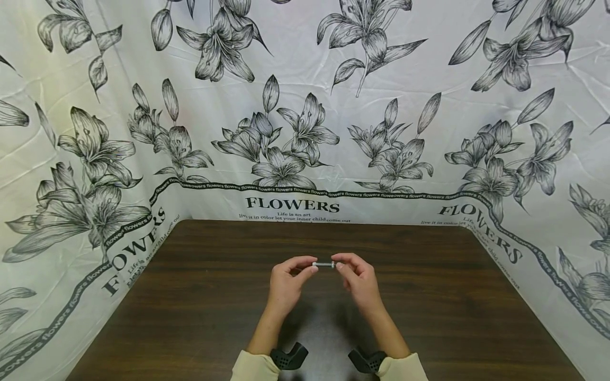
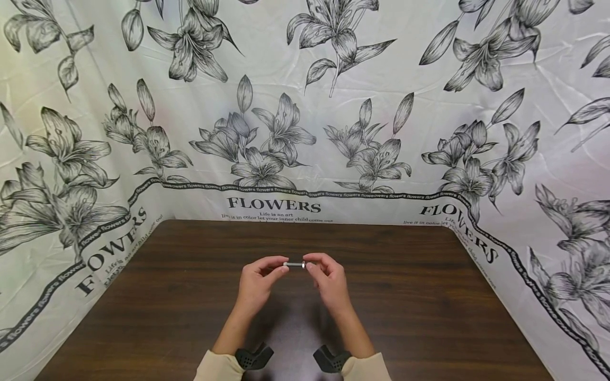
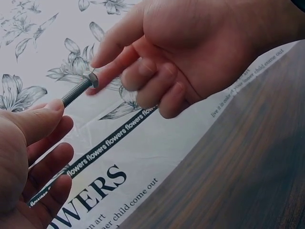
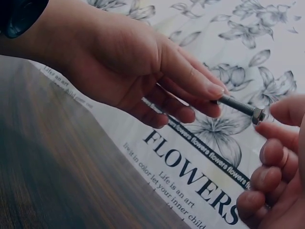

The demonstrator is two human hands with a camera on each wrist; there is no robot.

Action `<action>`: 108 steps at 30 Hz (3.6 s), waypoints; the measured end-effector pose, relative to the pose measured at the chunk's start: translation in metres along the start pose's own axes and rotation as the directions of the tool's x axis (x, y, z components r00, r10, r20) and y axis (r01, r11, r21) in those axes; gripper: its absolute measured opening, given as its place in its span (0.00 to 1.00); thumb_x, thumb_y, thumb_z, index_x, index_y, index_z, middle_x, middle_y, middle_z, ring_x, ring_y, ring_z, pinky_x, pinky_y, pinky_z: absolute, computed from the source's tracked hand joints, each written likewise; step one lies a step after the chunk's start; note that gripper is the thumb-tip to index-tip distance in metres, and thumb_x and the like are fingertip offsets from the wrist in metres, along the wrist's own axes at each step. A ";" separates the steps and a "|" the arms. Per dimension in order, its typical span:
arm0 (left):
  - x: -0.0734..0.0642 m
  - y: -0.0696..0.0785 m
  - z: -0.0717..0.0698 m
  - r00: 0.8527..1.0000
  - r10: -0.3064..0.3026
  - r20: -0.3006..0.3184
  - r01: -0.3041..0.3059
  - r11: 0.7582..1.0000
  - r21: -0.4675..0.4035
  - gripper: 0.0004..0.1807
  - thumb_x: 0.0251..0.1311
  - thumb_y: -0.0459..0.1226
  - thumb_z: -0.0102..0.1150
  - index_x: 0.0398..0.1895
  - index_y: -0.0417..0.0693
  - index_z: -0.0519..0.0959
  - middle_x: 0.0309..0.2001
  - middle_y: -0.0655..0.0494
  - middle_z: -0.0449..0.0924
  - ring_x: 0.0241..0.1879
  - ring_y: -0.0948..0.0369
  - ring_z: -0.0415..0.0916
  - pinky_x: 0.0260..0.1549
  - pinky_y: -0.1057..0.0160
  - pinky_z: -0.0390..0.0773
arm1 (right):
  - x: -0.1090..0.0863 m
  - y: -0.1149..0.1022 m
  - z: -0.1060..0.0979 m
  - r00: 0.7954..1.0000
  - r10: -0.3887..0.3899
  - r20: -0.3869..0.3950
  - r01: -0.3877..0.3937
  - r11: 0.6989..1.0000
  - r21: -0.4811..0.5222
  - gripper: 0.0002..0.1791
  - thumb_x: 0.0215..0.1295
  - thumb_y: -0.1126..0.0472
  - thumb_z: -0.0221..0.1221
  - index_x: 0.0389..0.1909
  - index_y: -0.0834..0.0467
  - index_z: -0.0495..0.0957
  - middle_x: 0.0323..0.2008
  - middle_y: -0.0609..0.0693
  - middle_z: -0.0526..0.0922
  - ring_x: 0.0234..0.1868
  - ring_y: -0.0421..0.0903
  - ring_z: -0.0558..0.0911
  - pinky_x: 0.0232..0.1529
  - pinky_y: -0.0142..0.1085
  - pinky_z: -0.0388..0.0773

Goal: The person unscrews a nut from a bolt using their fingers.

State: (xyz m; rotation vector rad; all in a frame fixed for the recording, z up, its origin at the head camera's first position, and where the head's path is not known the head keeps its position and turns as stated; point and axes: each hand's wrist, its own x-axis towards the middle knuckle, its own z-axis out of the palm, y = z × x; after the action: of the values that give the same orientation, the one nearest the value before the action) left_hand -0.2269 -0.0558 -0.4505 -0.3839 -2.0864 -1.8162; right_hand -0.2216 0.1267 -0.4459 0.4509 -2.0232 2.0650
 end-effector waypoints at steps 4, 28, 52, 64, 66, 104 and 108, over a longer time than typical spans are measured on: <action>0.000 -0.001 -0.001 1.000 0.016 0.002 -0.016 1.000 0.007 0.09 0.53 0.34 0.71 0.38 0.48 0.87 0.34 0.58 0.85 0.30 0.60 0.78 0.29 0.65 0.78 | 0.000 -0.006 0.002 0.992 0.123 -0.020 -0.123 0.992 -0.029 0.11 0.73 0.63 0.54 0.37 0.66 0.81 0.12 0.48 0.66 0.13 0.39 0.63 0.16 0.29 0.59; 0.000 -0.001 -0.001 0.998 0.055 0.007 -0.055 0.998 0.014 0.08 0.54 0.35 0.71 0.38 0.47 0.87 0.33 0.59 0.85 0.29 0.60 0.78 0.28 0.62 0.78 | 0.001 0.004 0.001 0.998 0.047 0.040 -0.048 0.999 0.021 0.10 0.68 0.66 0.59 0.39 0.72 0.78 0.14 0.47 0.67 0.15 0.38 0.65 0.16 0.28 0.60; 0.001 0.000 0.001 1.000 0.025 -0.007 -0.025 0.999 0.021 0.08 0.54 0.31 0.70 0.38 0.48 0.87 0.33 0.62 0.85 0.29 0.60 0.78 0.29 0.60 0.78 | -0.001 -0.001 0.001 0.993 -0.103 0.063 0.101 0.994 0.037 0.11 0.63 0.75 0.58 0.45 0.74 0.77 0.14 0.48 0.65 0.14 0.38 0.64 0.14 0.30 0.62; 0.000 0.000 0.000 1.000 0.031 0.004 -0.031 0.999 0.021 0.08 0.54 0.38 0.71 0.38 0.51 0.87 0.33 0.62 0.85 0.30 0.60 0.78 0.30 0.55 0.79 | -0.001 0.000 0.002 0.996 -0.083 -0.018 0.083 0.996 0.026 0.07 0.64 0.73 0.58 0.41 0.68 0.80 0.15 0.47 0.66 0.15 0.39 0.64 0.15 0.30 0.62; 0.000 0.000 0.000 0.999 0.033 0.006 -0.033 0.999 0.020 0.09 0.54 0.38 0.71 0.38 0.48 0.87 0.33 0.62 0.85 0.29 0.60 0.78 0.30 0.57 0.78 | -0.001 0.000 0.002 0.997 -0.052 -0.054 0.053 0.999 0.012 0.07 0.66 0.71 0.57 0.41 0.68 0.80 0.14 0.47 0.66 0.15 0.39 0.64 0.15 0.30 0.61; 0.001 0.000 0.001 1.000 0.022 -0.005 -0.022 0.999 0.023 0.09 0.53 0.31 0.71 0.37 0.52 0.87 0.33 0.62 0.85 0.30 0.57 0.79 0.29 0.61 0.78 | -0.003 -0.031 0.005 0.999 0.022 0.032 -0.023 1.000 0.010 0.09 0.65 0.75 0.56 0.43 0.77 0.77 0.14 0.45 0.66 0.14 0.37 0.64 0.16 0.27 0.60; 0.001 -0.001 0.001 1.000 0.016 -0.008 -0.016 1.000 0.023 0.08 0.53 0.32 0.71 0.37 0.52 0.87 0.33 0.62 0.85 0.29 0.59 0.78 0.29 0.61 0.78 | -0.004 -0.032 0.005 0.999 -0.021 0.042 0.021 1.000 0.004 0.09 0.64 0.78 0.56 0.44 0.77 0.76 0.14 0.45 0.65 0.15 0.36 0.63 0.16 0.27 0.60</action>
State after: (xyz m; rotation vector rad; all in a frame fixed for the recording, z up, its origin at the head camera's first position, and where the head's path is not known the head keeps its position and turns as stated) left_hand -0.2283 -0.0548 -0.4507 -0.3857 -2.0913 -1.7801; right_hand -0.2058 0.1229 -0.4170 0.5187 -2.0299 2.0638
